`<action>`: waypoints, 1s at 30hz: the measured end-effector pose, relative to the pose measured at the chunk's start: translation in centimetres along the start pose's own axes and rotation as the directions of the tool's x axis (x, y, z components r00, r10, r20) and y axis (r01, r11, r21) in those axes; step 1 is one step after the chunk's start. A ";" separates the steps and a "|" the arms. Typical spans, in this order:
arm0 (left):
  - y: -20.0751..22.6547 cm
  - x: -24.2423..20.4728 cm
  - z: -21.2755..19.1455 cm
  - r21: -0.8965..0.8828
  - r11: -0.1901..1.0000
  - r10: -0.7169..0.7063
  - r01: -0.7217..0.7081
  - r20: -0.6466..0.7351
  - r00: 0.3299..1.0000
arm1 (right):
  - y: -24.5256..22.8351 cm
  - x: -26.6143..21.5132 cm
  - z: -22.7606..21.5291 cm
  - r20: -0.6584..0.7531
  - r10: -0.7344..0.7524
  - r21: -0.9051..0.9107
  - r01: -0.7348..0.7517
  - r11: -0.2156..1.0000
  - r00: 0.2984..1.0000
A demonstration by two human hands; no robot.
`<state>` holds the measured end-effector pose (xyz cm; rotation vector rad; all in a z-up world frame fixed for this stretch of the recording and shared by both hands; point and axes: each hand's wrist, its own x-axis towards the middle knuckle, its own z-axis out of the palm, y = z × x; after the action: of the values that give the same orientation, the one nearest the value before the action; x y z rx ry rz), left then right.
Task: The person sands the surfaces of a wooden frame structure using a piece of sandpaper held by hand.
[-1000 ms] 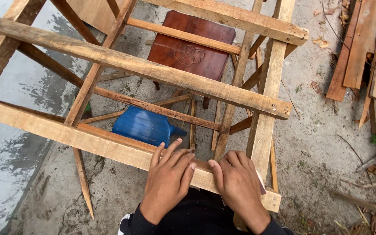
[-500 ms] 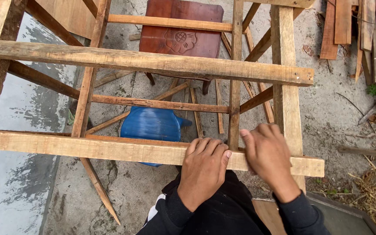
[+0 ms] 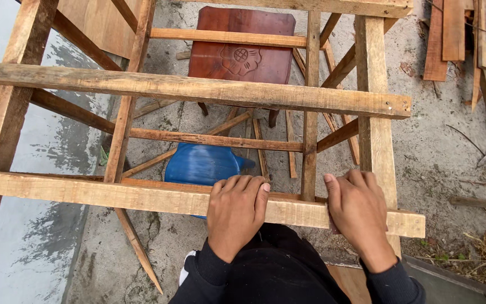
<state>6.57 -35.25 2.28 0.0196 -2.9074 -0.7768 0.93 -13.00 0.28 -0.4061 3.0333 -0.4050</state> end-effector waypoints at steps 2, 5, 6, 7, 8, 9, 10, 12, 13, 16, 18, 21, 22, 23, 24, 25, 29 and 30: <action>0.0 0.1 0.2 -0.001 1.000 -0.005 0.005 -0.014 1.000 | 0.4 0.1 0.0 0.028 0.015 -0.023 -0.015 1.000 0.999; -0.3 0.2 0.7 -0.003 1.000 -0.002 0.002 -0.025 1.000 | -1.9 0.3 1.8 0.043 -0.068 0.042 0.066 0.997 0.997; -0.5 0.1 0.7 0.000 1.000 -0.002 0.002 -0.024 1.000 | -3.1 0.5 2.4 0.020 -0.118 0.059 0.116 0.991 0.993; -0.6 -0.1 0.6 -0.004 1.000 -0.009 0.009 -0.017 1.000 | -3.8 0.4 2.6 -0.002 -0.161 0.070 0.160 0.985 0.987; -0.6 -0.3 0.6 -0.009 1.000 -0.017 0.017 -0.010 1.000 | -3.8 0.3 2.4 0.043 -0.128 0.075 0.124 0.989 0.991; -0.6 0.0 0.5 -0.015 1.000 -0.020 0.020 -0.016 1.000 | -3.5 0.6 1.9 0.077 -0.100 0.072 0.094 0.993 0.992; -0.6 0.3 0.6 -0.019 1.000 -0.015 0.014 -0.013 1.000 | -3.1 1.0 1.5 0.111 -0.071 0.069 0.064 0.996 0.991; -0.6 0.2 0.5 -0.018 1.000 -0.010 0.010 0.018 1.000 | -2.3 0.7 0.7 0.027 0.005 0.025 -0.006 1.000 1.000; -0.7 0.1 0.4 -0.021 1.000 0.006 -0.005 0.033 0.999 | -2.2 0.5 0.5 -0.015 0.045 0.003 -0.045 0.999 0.999; -0.7 -0.2 0.3 -0.059 0.997 0.062 -0.058 0.071 0.996 | -4.2 0.7 2.3 0.101 0.032 0.008 -0.033 0.999 0.994; -1.2 -0.3 -0.1 -0.090 0.991 0.110 -0.103 0.081 0.991 | -5.2 0.5 2.9 0.056 -0.038 0.042 0.036 0.998 0.998; -2.1 -0.2 -0.5 -0.023 0.971 0.236 -0.237 -0.012 0.972 | -4.3 0.8 2.4 0.046 0.026 0.048 -0.028 0.998 0.999; -2.3 -0.2 -0.7 -0.016 0.967 0.253 -0.253 -0.025 0.967 | -3.7 0.7 2.0 0.054 0.079 0.038 -0.081 0.996 0.995; -2.5 0.1 -0.9 -0.009 0.963 0.268 -0.268 -0.047 0.962 | -3.4 0.5 1.8 0.047 0.127 -0.002 -0.127 0.992 0.991; -2.6 0.3 -1.2 -0.002 0.959 0.282 -0.283 -0.069 0.957 | -3.2 0.2 1.4 0.037 0.174 -0.042 -0.172 0.984 0.984; -2.4 0.7 -1.5 -0.019 0.986 0.169 -0.168 0.117 0.979 | -3.2 0.2 1.2 0.028 0.207 -0.075 -0.204 0.976 0.978; -1.6 1.3 -2.1 0.010 0.997 -0.066 0.071 0.505 0.860 | -6.6 0.7 3.1 0.050 0.058 0.013 -0.059 0.998 0.997; -1.7 1.3 -2.1 0.011 0.997 -0.073 0.078 0.521 0.850 | -7.2 0.4 3.3 0.019 0.016 0.026 -0.016 1.000 1.000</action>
<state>5.52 -37.84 3.33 -0.0944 -3.4331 -0.9353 2.67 -20.68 -0.99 -0.3819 3.0075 -0.4372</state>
